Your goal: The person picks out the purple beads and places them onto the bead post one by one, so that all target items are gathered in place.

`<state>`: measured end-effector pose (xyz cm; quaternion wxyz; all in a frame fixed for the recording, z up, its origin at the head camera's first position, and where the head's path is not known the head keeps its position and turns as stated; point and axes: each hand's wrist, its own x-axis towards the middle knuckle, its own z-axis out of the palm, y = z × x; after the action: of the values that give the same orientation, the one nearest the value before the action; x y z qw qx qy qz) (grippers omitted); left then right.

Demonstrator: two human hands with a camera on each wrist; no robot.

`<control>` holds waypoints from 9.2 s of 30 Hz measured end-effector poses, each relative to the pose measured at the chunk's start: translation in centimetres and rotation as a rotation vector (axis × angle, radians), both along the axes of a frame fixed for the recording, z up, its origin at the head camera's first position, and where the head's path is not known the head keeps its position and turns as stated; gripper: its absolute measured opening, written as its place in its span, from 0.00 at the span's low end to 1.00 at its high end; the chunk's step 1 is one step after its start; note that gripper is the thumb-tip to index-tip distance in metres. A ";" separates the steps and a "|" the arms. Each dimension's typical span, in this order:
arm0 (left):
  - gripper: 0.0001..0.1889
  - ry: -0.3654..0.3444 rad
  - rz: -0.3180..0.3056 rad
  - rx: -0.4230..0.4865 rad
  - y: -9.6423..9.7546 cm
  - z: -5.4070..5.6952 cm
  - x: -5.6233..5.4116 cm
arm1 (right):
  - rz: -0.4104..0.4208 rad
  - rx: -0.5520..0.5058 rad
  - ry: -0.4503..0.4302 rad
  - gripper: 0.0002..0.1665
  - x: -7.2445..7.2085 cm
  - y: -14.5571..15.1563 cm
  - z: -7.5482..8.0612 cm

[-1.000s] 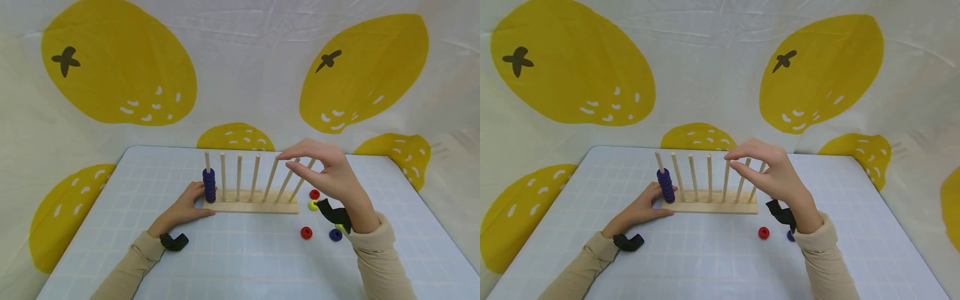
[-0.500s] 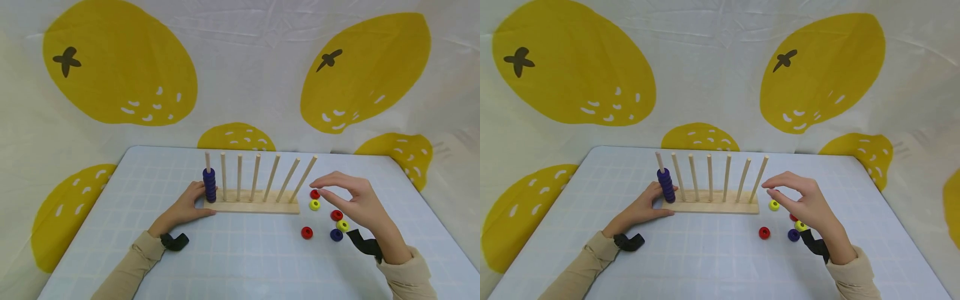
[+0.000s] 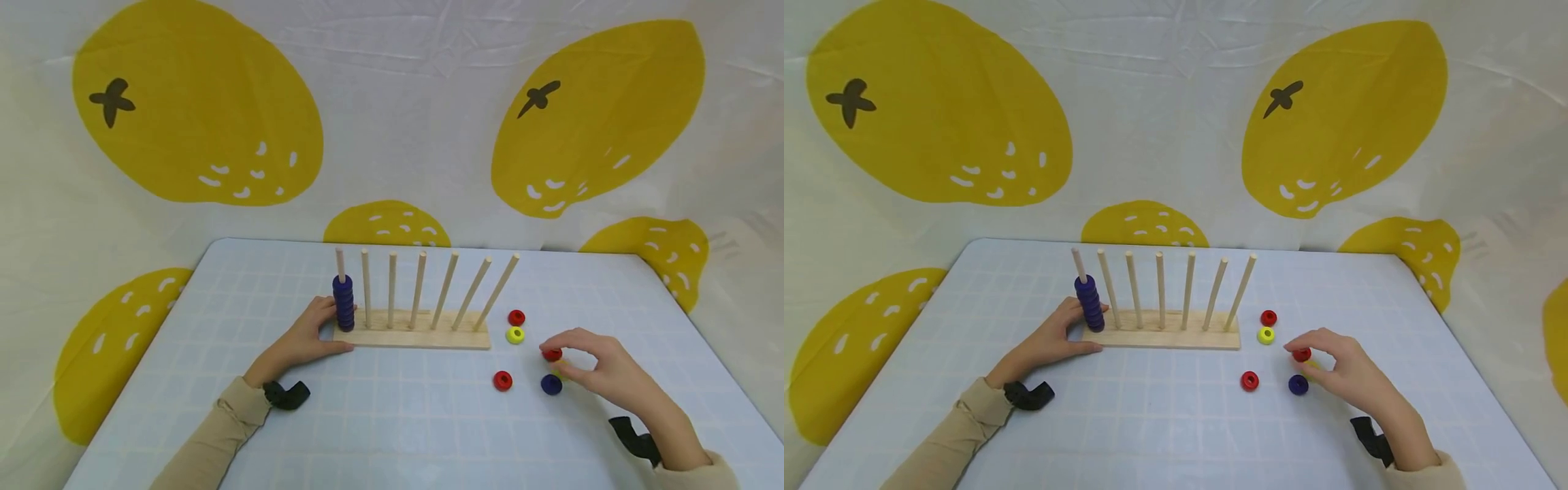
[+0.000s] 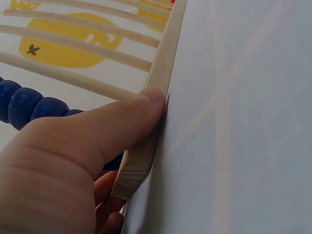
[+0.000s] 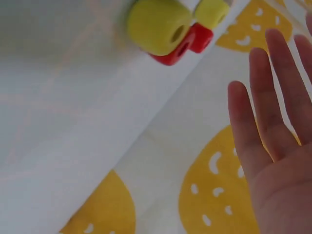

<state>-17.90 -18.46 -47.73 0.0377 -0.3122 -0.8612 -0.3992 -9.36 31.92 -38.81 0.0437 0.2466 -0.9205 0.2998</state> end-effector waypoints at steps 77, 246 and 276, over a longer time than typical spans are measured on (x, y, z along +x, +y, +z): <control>0.36 -0.012 0.011 -0.011 0.0 0.2 0.1 | 0.185 0.099 -0.046 0.27 -2.2 -2.3 2.5; 0.35 0.018 -0.015 0.020 0.0 0.0 -0.1 | 0.570 -0.449 0.125 0.11 -10.7 -26.8 11.3; 0.38 0.018 -0.008 0.008 -0.2 -0.2 -0.2 | 0.492 -0.528 0.392 0.14 -7.0 -20.1 13.2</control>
<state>-18.06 -18.64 -47.92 0.0452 -0.3192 -0.8580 -0.3998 -16.33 11.83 -25.59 0.2073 0.4920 -0.6997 0.4747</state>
